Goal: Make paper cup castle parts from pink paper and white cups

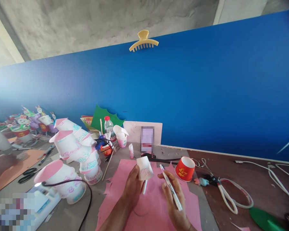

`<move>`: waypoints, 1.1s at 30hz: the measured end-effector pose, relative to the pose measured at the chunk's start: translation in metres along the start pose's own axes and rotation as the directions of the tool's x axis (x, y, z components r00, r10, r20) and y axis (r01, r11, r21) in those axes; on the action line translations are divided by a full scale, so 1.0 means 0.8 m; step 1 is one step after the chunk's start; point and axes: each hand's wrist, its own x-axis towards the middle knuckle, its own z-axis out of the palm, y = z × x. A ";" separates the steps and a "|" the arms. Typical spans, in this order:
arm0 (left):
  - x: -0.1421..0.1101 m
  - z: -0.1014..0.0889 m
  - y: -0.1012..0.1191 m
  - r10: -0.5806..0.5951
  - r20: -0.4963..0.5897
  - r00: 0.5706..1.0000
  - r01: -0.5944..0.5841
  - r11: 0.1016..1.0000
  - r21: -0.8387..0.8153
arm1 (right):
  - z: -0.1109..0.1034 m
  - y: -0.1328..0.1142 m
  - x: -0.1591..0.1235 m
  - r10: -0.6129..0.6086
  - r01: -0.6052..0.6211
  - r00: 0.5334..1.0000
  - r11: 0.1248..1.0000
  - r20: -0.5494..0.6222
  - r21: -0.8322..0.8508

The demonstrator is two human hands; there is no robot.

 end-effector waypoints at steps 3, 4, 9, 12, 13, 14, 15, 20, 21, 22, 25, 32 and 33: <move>0.000 0.002 0.001 -0.010 0.002 1.000 0.010 0.999 -0.041 | 0.002 0.009 -0.002 0.010 -0.010 1.000 1.000 0.000 0.001; 0.000 0.002 0.001 -0.001 0.008 1.000 0.002 0.999 -0.047 | 0.003 0.010 -0.003 0.007 -0.007 1.000 1.000 0.000 0.006; -0.003 0.002 0.000 0.040 0.017 0.999 -0.041 0.999 0.029 | 0.002 -0.002 -0.003 -0.029 0.029 0.999 0.999 0.033 0.014; -0.003 0.001 0.000 0.034 0.020 0.999 -0.035 0.997 0.062 | 0.000 -0.011 0.000 -0.046 0.044 0.997 0.998 0.066 0.035; -0.003 0.001 0.000 0.036 0.025 0.999 -0.038 0.997 0.068 | 0.000 -0.013 0.000 -0.044 0.040 0.996 0.998 0.072 0.046; -0.003 0.001 0.000 0.038 0.031 0.999 -0.040 0.997 0.072 | 0.000 -0.014 0.001 -0.037 0.032 0.997 0.998 0.073 0.056; -0.003 0.001 0.000 0.036 0.037 0.999 -0.039 0.996 0.079 | 0.000 -0.014 0.001 -0.026 0.021 0.997 0.998 0.072 0.063; 0.000 0.000 -0.002 0.036 0.029 0.999 -0.039 0.993 0.113 | -0.002 -0.009 0.000 0.029 -0.039 0.994 0.994 0.107 0.099; 0.000 0.000 -0.002 0.041 0.026 0.999 -0.043 0.993 0.112 | -0.002 -0.009 -0.001 0.036 -0.049 0.993 0.993 0.114 0.105; 0.000 -0.001 -0.003 0.044 0.025 0.999 -0.046 0.993 0.109 | -0.003 -0.008 -0.001 0.044 -0.057 0.992 0.993 0.121 0.107; -0.001 0.000 -0.002 0.036 0.031 0.999 -0.039 0.994 0.106 | -0.006 -0.005 -0.003 0.051 -0.066 0.986 0.994 0.162 0.092; -0.002 0.002 0.001 0.035 0.017 0.999 -0.037 0.992 0.118 | -0.007 0.004 -0.004 0.067 -0.083 0.982 0.993 0.178 0.081; -0.002 0.002 0.001 0.030 0.022 0.999 -0.032 0.993 0.116 | -0.007 0.005 -0.003 0.069 -0.084 0.982 0.993 0.176 0.080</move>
